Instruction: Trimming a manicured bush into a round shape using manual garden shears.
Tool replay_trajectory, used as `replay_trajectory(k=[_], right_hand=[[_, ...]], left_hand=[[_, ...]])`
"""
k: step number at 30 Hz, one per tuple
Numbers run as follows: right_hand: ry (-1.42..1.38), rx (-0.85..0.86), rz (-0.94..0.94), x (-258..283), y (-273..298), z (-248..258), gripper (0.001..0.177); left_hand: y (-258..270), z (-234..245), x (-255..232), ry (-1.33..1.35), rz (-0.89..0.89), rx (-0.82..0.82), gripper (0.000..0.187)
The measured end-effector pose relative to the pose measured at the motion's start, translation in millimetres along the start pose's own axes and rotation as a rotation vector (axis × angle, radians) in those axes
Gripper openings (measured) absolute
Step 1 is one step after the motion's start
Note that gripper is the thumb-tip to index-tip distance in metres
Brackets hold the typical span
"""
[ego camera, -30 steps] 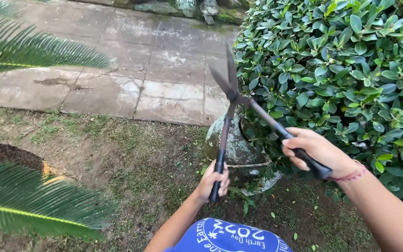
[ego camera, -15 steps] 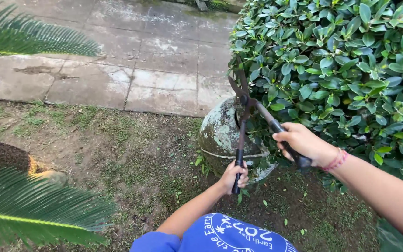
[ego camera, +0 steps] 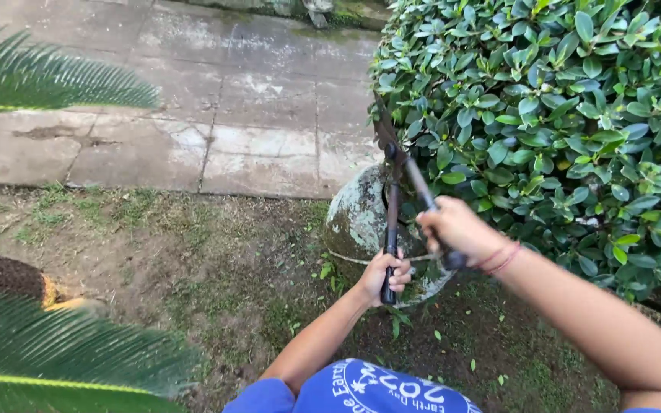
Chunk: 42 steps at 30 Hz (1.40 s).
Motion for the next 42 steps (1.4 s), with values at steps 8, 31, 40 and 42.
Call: replay_trajectory(k=[8, 31, 40, 42], right_hand=[[-0.126, -0.045, 0.004, -6, -13, -31, 0.009], [-0.186, 0.318, -0.171, -112, 56, -99, 0.012], [0.055, 0.239, -0.021, -138, 147, -81, 0.016], [0.019, 0.262, -0.022, -150, 173, -75, 0.03]], left_hand=[[-19, 26, 6, -0.012, -0.022, -0.008, 0.013], [187, 87, 111, -0.14, 0.056, -0.323, 0.018], [141, 57, 205, -0.224, 0.134, -0.388, 0.02], [133, 56, 236, -0.331, 0.179, -0.409, 0.022]])
Point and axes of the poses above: each hand's wrist, its own y-axis away from the middle knuckle, its own z-axis out of the back of the hand, x = y × z, the point moved 9 cm from there along -y, towards the middle knuckle, and after that the axes turned 12 degrees about x, right-handed, at the moved point
